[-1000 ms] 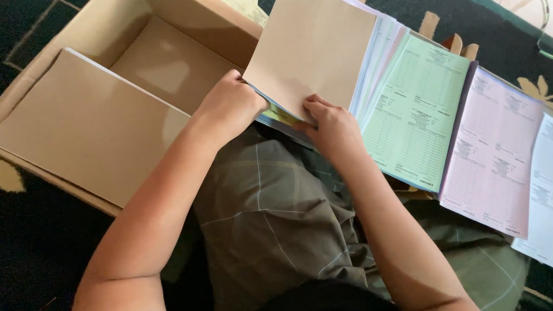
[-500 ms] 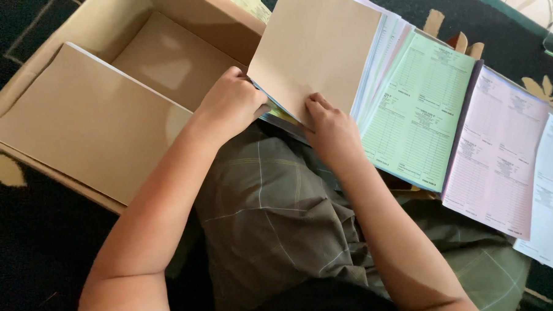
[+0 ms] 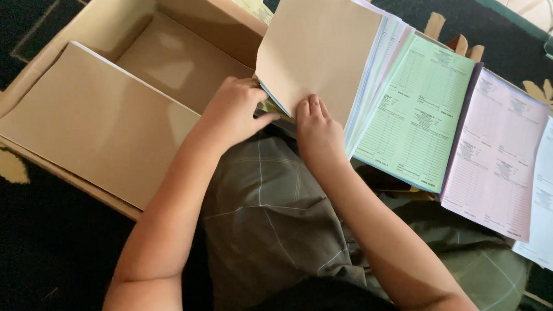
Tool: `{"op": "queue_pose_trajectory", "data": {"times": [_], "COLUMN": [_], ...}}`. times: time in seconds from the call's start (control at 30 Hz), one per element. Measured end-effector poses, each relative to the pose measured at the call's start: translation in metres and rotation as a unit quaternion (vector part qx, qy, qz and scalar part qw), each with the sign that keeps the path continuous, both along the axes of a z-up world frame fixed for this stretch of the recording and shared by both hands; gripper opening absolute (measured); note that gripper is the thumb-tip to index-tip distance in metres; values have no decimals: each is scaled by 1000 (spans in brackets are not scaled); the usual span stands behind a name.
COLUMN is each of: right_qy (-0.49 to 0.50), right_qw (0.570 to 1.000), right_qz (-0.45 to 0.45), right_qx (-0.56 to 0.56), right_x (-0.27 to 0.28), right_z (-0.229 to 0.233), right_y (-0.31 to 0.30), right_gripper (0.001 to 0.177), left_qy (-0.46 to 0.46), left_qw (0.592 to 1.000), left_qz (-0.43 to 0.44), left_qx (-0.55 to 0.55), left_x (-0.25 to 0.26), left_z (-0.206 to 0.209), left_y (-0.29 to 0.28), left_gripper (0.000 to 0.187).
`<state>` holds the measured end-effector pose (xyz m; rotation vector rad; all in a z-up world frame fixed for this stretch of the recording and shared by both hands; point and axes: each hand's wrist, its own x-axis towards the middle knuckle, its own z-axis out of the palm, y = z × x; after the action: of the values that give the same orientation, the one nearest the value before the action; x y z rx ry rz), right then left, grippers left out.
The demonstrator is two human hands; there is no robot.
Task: Sorting multi-part carbonless forms by color into a multi-pocket folder at an efficient pace.
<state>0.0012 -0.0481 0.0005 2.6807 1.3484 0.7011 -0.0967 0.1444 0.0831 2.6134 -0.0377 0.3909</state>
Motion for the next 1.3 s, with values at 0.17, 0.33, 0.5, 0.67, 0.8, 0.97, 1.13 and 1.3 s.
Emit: {"op": "queue_pose_trajectory", "data": {"times": [0.17,0.33,0.5,0.67,0.8,0.97,1.13,1.3], "right_qy": [12,106,132,132,135,214,507,447], "right_qw": [999,991,987,986,981,963,805,667], "right_qz": [20,28,11,-9,-24,-25,-136,-244], "right_qx": [40,81,89,102,139,163,277,544], "right_x": [25,31,36,41,31,22,63,128], "right_z": [-22,-10,-33,-34,-31,10,73,136], "right_y": [-9,-16,-14,-6,-6,-6,-24,-172], "right_gripper": [31,22,21,20,13,21,24,39], "left_qy": [-11,144,159,118,55,-18,76,265], "left_qw": [478,161,201,265,218,44,256,534], "left_qz": [-87,76,74,79,23,-111,35,-165], "left_qx": [-874,-973,-964,-954,-974,-993,-963,-786], "left_x": [-66,-121,-84,-21,-48,-161,-203,-89], "left_z": [-3,-42,-55,-67,-74,-67,-115,-21], "left_y": [-62,-124,-106,-84,-95,-165,-188,-259], "left_gripper": [37,30,26,21,21,27,31,27]}}
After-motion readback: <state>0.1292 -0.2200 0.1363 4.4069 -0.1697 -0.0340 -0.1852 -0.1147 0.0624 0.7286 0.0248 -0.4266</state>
